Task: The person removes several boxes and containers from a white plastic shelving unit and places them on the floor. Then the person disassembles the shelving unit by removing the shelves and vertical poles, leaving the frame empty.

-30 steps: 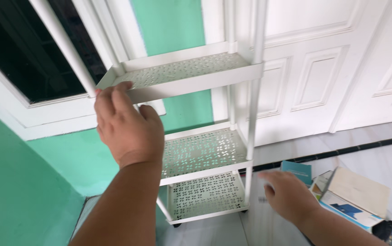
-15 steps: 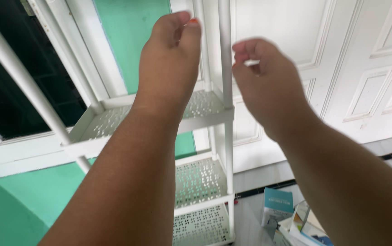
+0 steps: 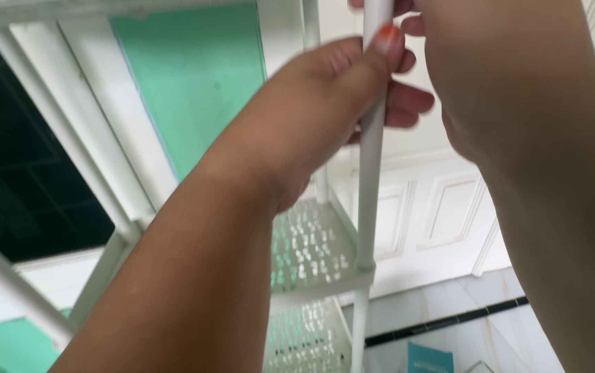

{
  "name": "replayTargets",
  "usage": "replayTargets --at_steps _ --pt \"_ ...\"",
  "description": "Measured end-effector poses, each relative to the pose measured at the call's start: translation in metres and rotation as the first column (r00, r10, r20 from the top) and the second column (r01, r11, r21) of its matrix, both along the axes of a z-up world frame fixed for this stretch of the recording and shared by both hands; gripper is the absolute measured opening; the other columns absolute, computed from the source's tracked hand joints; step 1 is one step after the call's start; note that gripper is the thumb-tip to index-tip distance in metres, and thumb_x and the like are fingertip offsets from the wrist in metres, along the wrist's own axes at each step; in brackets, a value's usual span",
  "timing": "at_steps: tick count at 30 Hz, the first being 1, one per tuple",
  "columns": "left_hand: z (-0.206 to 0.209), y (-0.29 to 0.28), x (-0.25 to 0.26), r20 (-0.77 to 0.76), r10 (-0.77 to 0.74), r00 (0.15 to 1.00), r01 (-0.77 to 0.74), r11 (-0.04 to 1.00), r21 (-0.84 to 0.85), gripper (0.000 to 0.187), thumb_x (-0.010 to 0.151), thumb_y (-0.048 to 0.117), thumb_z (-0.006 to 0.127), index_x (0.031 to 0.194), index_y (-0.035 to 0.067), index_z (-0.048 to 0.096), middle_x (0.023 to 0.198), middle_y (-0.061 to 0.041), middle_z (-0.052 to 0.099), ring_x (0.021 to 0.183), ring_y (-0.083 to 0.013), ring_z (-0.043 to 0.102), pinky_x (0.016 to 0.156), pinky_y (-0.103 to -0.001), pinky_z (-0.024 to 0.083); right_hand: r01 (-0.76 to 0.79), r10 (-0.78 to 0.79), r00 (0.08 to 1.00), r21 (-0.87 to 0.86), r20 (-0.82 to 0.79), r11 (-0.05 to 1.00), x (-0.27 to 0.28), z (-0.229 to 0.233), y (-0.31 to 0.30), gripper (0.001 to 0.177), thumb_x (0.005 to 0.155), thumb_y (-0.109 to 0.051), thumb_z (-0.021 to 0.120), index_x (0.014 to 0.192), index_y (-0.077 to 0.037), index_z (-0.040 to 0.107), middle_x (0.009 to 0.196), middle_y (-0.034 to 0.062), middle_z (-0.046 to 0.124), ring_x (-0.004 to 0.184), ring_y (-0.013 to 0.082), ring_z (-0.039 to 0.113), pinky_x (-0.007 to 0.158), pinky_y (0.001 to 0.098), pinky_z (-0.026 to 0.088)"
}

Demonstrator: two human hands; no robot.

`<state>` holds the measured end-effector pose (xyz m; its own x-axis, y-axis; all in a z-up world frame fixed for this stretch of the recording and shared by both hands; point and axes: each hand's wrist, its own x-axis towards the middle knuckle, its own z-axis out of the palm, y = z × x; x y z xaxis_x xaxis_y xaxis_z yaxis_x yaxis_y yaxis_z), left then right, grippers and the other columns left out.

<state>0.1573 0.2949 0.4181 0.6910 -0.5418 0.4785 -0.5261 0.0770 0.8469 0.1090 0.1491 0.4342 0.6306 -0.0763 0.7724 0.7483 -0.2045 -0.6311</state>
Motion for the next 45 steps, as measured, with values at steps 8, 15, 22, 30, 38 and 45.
replayTargets --at_steps 8,15,22,30,38,45 --pt "0.002 0.002 0.002 -0.296 -0.376 0.878 0.298 0.914 -0.276 0.044 0.107 0.05 0.041 0.1 0.009 0.056 0.082 -0.001 0.048 0.08 -0.0167 0.044 0.084 -0.034 0.045 -0.039 0.045 0.985 0.044 -0.165 0.998 0.015 0.028 0.015 0.029 0.105 -0.031 0.05 0.097 -0.007 0.064 0.087 0.0106 0.076 0.054 0.0152 0.057 0.037 0.0363 0.048" --pt "0.003 -0.021 0.01 -0.366 -0.223 0.904 0.117 0.95 -0.289 0.063 0.102 0.072 0.038 0.082 0.013 0.043 0.065 0.001 0.036 0.062 -0.0166 0.034 0.061 -0.032 0.034 -0.224 0.238 0.948 0.091 -0.212 0.97 0.025 0.034 0.008 0.032 0.108 -0.033 0.042 0.106 -0.008 0.062 0.091 0.0161 0.074 0.061 0.0192 0.063 0.045 0.0381 0.052" --pt "0.002 -0.028 0.01 -0.277 -0.189 0.942 0.107 0.953 -0.284 0.061 0.102 0.069 0.046 0.086 0.01 0.046 0.073 0.0 0.04 0.068 -0.0154 0.037 0.063 -0.034 0.035 -0.329 0.318 0.929 -0.029 -0.19 0.944 0.037 0.044 -0.005 0.039 0.11 -0.032 0.04 0.112 0.0 0.062 0.093 0.0213 0.073 0.07 0.0236 0.069 0.053 0.0357 0.051" --pt "0.007 0.024 0.049 -0.323 0.149 0.935 -0.184 0.979 -0.082 0.058 0.097 0.053 0.046 0.12 0.005 0.068 0.1 -0.009 0.073 0.1 -0.0217 0.067 0.094 -0.038 0.051 -0.154 0.152 0.986 -0.031 -0.076 0.988 0.096 0.033 -0.041 0.041 0.109 -0.032 0.045 0.126 0.002 0.058 0.097 0.0124 0.066 0.085 0.0243 0.068 0.083 0.0426 0.061" --pt "0.011 0.006 0.109 -0.033 0.587 0.809 -0.587 0.809 0.006 0.028 0.096 0.025 0.056 0.114 0.006 0.067 0.108 -0.012 0.074 0.1 -0.0245 0.071 0.088 -0.037 0.054 -0.205 0.2 0.965 -0.011 -0.17 0.979 0.151 0.028 0.009 0.019 0.087 -0.011 0.073 0.106 -0.01 0.068 0.1 -0.0003 0.072 0.099 0.0136 0.07 0.084 0.0336 0.059" --pt "0.024 -0.007 0.11 0.154 0.668 0.728 -0.685 0.71 0.163 0.016 0.097 0.014 0.054 0.097 0.005 0.068 0.093 -0.012 0.072 0.086 -0.0266 0.068 0.077 -0.039 0.052 -0.211 0.204 0.977 -0.141 -0.058 0.967 0.163 0.023 0.01 0.038 0.091 -0.006 0.068 0.127 -0.01 0.06 0.089 0.0023 0.068 0.083 0.0132 0.066 0.07 0.0312 0.058"
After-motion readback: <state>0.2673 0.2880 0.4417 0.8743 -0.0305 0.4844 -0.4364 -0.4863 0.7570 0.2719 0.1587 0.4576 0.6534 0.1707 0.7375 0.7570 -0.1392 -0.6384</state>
